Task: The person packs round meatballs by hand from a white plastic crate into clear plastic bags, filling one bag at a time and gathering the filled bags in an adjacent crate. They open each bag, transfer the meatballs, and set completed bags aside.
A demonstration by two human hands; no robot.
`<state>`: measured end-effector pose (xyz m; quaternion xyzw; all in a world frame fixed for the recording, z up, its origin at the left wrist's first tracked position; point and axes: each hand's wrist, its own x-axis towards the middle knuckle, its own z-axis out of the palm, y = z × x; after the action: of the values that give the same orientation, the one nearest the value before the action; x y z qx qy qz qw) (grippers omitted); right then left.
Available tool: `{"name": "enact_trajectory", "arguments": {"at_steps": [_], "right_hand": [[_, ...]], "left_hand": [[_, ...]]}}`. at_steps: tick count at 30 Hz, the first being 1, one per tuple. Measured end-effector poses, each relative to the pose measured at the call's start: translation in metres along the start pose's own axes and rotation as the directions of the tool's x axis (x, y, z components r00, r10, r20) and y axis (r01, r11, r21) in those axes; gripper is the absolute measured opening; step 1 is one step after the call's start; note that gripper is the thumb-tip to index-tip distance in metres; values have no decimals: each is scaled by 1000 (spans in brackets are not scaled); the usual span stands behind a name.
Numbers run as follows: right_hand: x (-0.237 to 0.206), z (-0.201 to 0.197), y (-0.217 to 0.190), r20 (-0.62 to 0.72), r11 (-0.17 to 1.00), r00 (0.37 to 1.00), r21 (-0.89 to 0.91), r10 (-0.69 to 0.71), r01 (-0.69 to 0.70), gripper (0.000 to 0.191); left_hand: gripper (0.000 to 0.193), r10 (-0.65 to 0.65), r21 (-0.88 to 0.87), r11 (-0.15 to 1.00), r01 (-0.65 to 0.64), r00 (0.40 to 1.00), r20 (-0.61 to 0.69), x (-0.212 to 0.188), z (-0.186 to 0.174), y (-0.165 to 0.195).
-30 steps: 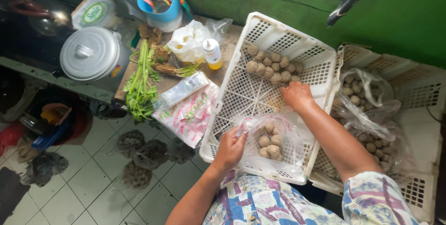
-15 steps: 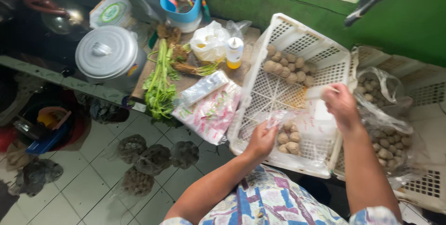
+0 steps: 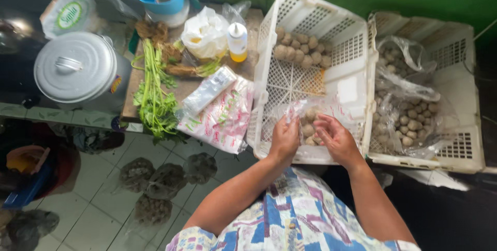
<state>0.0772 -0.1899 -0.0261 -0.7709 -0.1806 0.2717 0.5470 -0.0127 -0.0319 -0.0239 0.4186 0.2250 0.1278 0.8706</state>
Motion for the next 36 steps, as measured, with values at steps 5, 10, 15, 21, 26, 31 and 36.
{"name": "enact_trajectory", "arguments": {"at_steps": [5,10,15,21,26,31,36], "right_hand": [[-1,2,-1,38,963,999,-267,-15,24,30],[-2,-1,7,67,989,995,-120,-75,83,27],[48,-34,6,189,851,891,-267,-413,452,24],[201,-68,-26,289,684,906,-594,-311,424,26],[252,-49,-43,385,357,903,-830,-191,429,56],[260,-29,-33,386,174,885,-883,-262,437,42],[257,-19,-27,428,58,835,-878,-347,474,20]], "left_hand": [[16,-3,21,1000,4,1000,-30,-2,-8,3],[13,-29,-7,1000,28,999,-30,-1,-13,-1],[16,13,103,995,-5,997,-76,-3,-21,-1],[14,10,311,950,20,995,-95,-8,-22,5],[16,108,362,931,-57,987,-122,-9,-20,12],[23,98,408,912,-26,983,-155,-14,-15,17],[26,260,527,830,-180,962,-80,-15,-11,26]]}}
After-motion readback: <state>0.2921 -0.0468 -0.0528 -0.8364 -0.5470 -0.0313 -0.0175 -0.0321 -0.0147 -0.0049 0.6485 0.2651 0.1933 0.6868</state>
